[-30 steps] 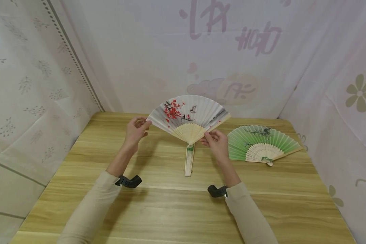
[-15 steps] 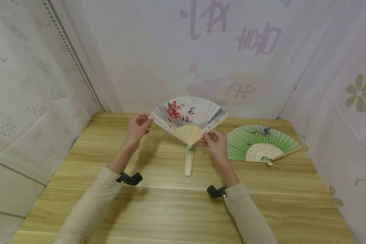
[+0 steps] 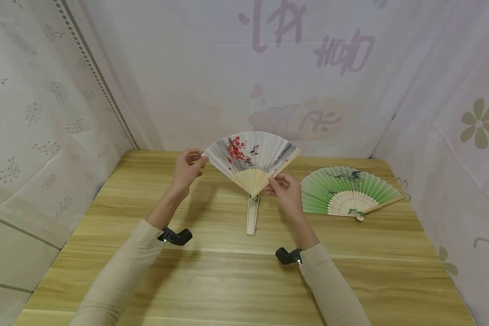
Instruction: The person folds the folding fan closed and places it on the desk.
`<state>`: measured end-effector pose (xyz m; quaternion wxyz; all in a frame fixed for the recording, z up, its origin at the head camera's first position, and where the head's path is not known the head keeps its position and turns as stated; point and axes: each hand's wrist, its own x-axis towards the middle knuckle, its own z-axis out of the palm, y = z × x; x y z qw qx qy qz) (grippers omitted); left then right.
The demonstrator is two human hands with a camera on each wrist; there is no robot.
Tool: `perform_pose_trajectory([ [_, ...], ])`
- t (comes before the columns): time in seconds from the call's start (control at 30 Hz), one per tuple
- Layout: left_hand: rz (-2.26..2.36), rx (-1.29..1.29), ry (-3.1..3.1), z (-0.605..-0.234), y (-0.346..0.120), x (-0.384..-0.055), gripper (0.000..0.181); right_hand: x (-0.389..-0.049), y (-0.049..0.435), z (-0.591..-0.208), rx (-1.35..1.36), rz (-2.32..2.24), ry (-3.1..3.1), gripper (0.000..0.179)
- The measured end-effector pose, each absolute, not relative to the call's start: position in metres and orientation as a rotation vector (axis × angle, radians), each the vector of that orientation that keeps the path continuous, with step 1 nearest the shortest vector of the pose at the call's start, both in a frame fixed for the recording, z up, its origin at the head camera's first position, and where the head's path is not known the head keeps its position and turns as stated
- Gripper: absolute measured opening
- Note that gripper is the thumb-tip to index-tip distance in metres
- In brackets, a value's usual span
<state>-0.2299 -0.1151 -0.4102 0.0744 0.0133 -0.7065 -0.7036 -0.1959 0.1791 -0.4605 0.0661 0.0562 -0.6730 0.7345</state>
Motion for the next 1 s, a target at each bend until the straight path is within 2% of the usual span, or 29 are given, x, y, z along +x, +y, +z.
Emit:
perform_pose_trajectory([
  [0.77, -2.106, -0.014, -2.118, -0.405, -0.1, -0.234, 0.017, -0.195, 0.177, -0.462, 0.16, 2.223, -2.059, 0.025],
  [1.0, -2.103, -0.017, -2.139, -0.4, -0.096, -0.234, 0.023, -0.194, 0.175, -0.461, 0.174, 2.224, -2.057, 0.022],
])
